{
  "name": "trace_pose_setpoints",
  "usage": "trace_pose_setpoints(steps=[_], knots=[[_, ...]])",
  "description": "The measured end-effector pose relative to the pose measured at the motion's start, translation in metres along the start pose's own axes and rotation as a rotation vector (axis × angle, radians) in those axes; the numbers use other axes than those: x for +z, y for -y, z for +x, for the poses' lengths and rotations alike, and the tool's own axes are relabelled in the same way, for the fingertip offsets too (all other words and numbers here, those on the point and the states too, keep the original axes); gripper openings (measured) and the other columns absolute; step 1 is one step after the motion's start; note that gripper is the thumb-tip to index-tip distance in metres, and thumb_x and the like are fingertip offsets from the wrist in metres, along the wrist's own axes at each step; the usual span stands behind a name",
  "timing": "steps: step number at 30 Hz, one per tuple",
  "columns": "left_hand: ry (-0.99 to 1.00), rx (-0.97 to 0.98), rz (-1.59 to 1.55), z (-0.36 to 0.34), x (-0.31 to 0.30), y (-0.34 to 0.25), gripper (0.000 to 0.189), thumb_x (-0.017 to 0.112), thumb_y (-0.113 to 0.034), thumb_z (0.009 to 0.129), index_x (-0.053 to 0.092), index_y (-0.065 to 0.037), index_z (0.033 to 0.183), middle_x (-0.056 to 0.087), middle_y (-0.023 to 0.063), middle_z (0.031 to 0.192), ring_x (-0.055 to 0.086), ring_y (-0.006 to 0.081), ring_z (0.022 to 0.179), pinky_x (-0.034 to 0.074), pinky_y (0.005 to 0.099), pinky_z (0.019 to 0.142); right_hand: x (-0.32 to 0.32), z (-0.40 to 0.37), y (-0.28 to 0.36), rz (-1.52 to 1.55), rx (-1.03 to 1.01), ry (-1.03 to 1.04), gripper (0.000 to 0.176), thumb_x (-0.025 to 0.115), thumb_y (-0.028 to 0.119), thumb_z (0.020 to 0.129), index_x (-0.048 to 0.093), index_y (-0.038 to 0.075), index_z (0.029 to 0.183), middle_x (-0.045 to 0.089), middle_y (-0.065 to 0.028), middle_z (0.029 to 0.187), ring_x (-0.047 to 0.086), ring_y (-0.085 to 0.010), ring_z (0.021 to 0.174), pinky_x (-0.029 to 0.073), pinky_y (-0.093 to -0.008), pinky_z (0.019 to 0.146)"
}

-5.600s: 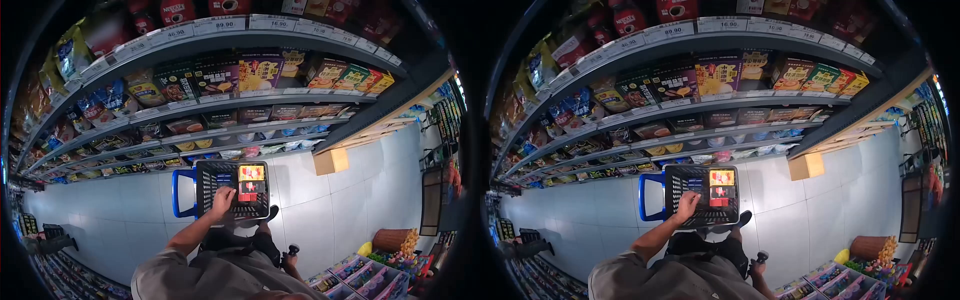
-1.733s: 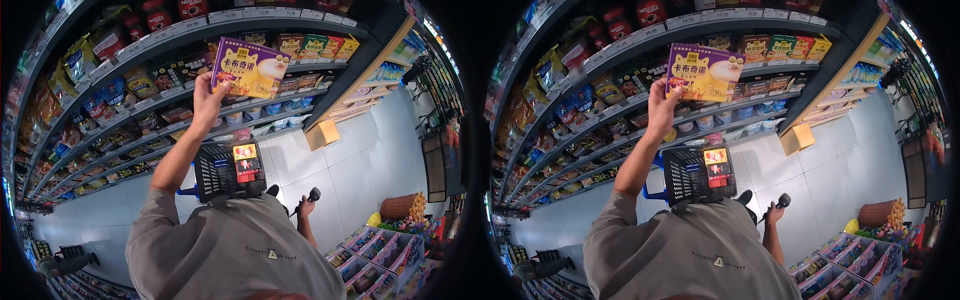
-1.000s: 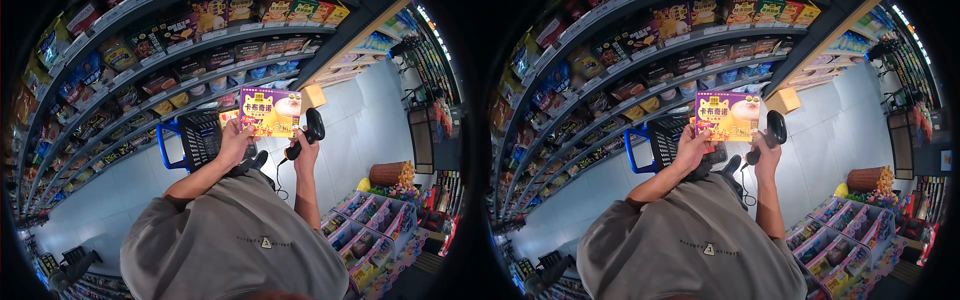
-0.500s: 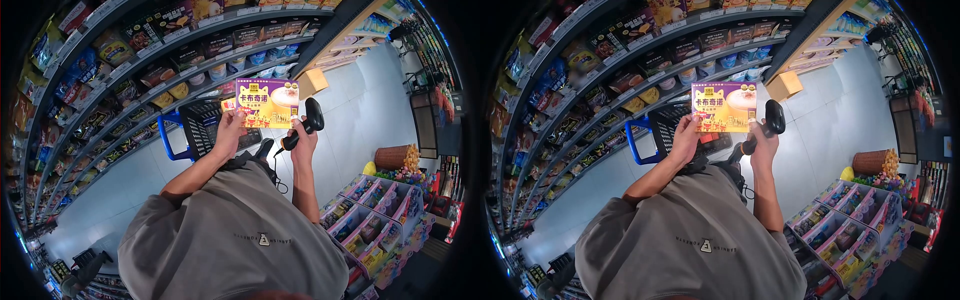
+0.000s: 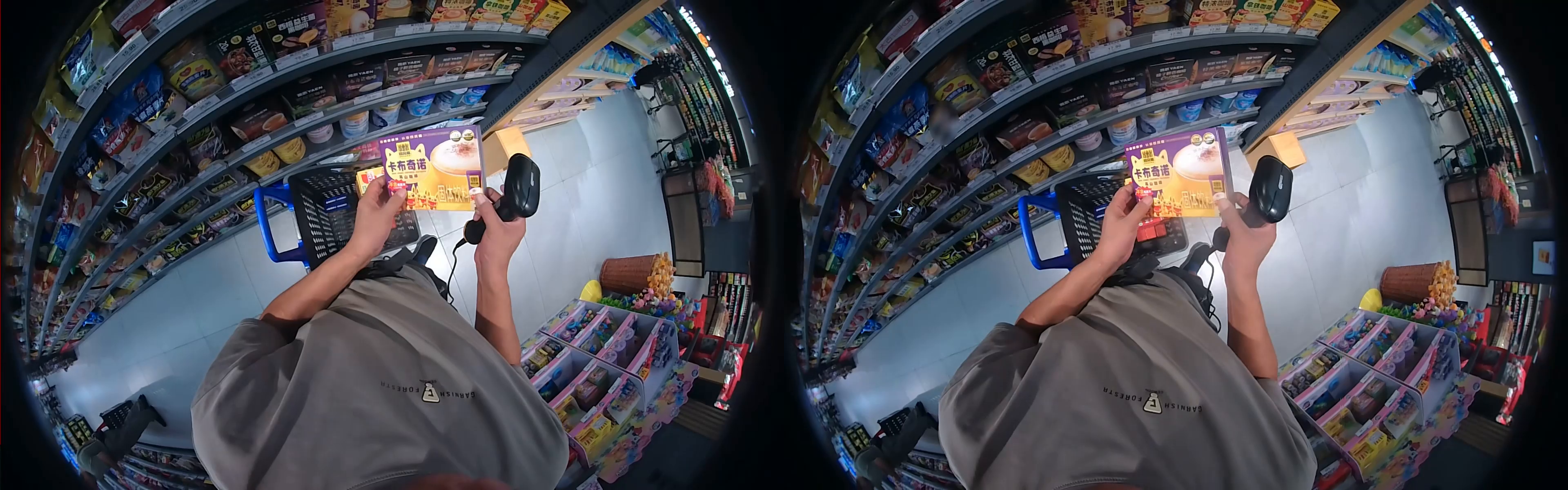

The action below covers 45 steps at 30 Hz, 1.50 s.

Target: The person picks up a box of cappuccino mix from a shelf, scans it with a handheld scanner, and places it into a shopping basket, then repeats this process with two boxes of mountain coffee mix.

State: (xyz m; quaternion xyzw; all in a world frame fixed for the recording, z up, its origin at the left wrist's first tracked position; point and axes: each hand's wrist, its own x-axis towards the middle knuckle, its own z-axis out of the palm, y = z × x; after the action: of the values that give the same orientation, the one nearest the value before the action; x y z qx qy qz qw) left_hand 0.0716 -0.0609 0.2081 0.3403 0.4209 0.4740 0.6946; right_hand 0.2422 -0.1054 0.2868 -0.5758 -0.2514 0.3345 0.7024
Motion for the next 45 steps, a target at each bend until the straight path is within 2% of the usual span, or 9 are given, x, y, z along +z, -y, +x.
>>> trace_pose_setpoints(steps=[4, 9, 13, 18, 24, 33, 36, 39, 45], knots=[[0.002, 0.061, 0.027, 0.006, -0.002, 0.010, 0.039, 0.061, -0.018, 0.092, 0.048, 0.000, 0.125, 0.060, 0.0029, 0.099, 0.056, 0.0062, 0.084, 0.044, 0.0181, 0.061, 0.005, 0.001, -0.001, -0.017, -0.012, 0.009, 0.030, 0.078, 0.000, 0.072, 0.059, 0.000, 0.096, 0.063, -0.0046, 0.084, 0.051, -0.0062, 0.059, 0.039, -0.0221, 0.053], [0.048, 0.229, 0.062, -0.004, 0.022, -0.011, 0.073, 0.060, -0.007, 0.091, 0.014, 0.002, 0.147, 0.037, 0.0146, 0.140, 0.040, 0.0182, 0.126, 0.040, 0.0305, 0.100, 0.013, -0.003, 0.002, -0.139, -0.025, 0.069, 0.032, 0.077, -0.002, 0.072, 0.059, 0.000, 0.098, 0.062, -0.0038, 0.087, 0.054, -0.0063, 0.065, 0.042, -0.0219, 0.056], [0.174, 0.095, -0.220, 0.006, 0.018, -0.011, 0.095, 0.065, -0.032, 0.090, -0.003, -0.004, 0.150, 0.027, 0.0144, 0.148, 0.029, 0.0229, 0.135, 0.029, 0.0420, 0.108, 0.023, -0.013, -0.008, -0.205, -0.223, 0.147, 0.032, 0.072, -0.009, 0.074, 0.059, -0.003, 0.103, 0.063, -0.0038, 0.089, 0.058, -0.0073, 0.075, 0.046, -0.0211, 0.065], [0.294, 0.077, -0.358, 0.022, 0.017, -0.012, 0.081, 0.056, -0.058, 0.087, 0.017, -0.019, 0.147, 0.034, 0.0038, 0.142, 0.037, 0.0216, 0.130, 0.034, 0.0450, 0.104, 0.025, -0.024, -0.020, -0.247, -0.481, 0.331, 0.036, 0.076, -0.006, 0.073, 0.058, -0.003, 0.104, 0.062, -0.0066, 0.099, 0.060, -0.0104, 0.080, 0.050, -0.0236, 0.068], [0.248, 0.120, -0.543, -0.009, 0.029, -0.045, 0.065, 0.060, -0.040, 0.091, 0.030, -0.010, 0.139, 0.048, 0.0088, 0.128, 0.051, 0.0232, 0.117, 0.042, 0.0414, 0.100, 0.024, -0.025, -0.027, -0.623, -1.012, 0.391, 0.034, 0.080, 0.009, 0.074, 0.061, -0.001, 0.100, 0.065, -0.0065, 0.090, 0.064, -0.0180, 0.076, 0.050, -0.0283, 0.066], [0.145, 0.022, -0.650, 0.002, -0.001, -0.058, 0.048, 0.052, -0.008, 0.081, 0.042, 0.004, 0.127, 0.057, 0.0166, 0.117, 0.060, 0.0269, 0.106, 0.052, 0.0440, 0.089, 0.031, -0.039, -0.027, -0.414, -0.807, 0.667, 0.037, 0.076, 0.014, 0.070, 0.064, 0.001, 0.103, 0.068, -0.0110, 0.093, 0.066, -0.0267, 0.071, 0.050, -0.0326, 0.060], [0.105, -0.017, -0.686, 0.005, -0.005, -0.063, 0.052, 0.049, -0.015, 0.080, 0.042, 0.003, 0.128, 0.057, 0.0173, 0.119, 0.059, 0.0296, 0.108, 0.050, 0.0444, 0.091, 0.023, -0.035, -0.040, -0.522, -0.760, 0.499, 0.041, 0.065, -0.010, 0.080, 0.051, -0.005, 0.118, 0.062, -0.0091, 0.096, 0.062, -0.0138, 0.077, 0.050, -0.0249, 0.065], [0.166, -0.075, -0.711, 0.007, -0.012, -0.066, 0.058, 0.049, -0.022, 0.079, 0.040, 0.002, 0.131, 0.054, 0.0186, 0.125, 0.057, 0.0340, 0.112, 0.047, 0.0465, 0.097, 0.029, -0.028, -0.028, -0.169, -0.295, 0.282, 0.028, 0.063, -0.009, 0.082, 0.056, -0.004, 0.109, 0.062, -0.0078, 0.095, 0.059, -0.0111, 0.073, 0.048, -0.0232, 0.062], [0.160, -0.096, -0.845, 0.011, -0.019, -0.064, 0.063, 0.049, -0.021, 0.077, 0.037, 0.002, 0.134, 0.051, 0.0217, 0.129, 0.053, 0.0361, 0.119, 0.043, 0.0509, 0.101, 0.026, 0.006, -0.015, -0.263, -0.193, 0.133, 0.022, 0.059, -0.002, 0.087, 0.057, -0.006, 0.109, 0.065, -0.0122, 0.098, 0.062, -0.0139, 0.074, 0.049, -0.0245, 0.058]])
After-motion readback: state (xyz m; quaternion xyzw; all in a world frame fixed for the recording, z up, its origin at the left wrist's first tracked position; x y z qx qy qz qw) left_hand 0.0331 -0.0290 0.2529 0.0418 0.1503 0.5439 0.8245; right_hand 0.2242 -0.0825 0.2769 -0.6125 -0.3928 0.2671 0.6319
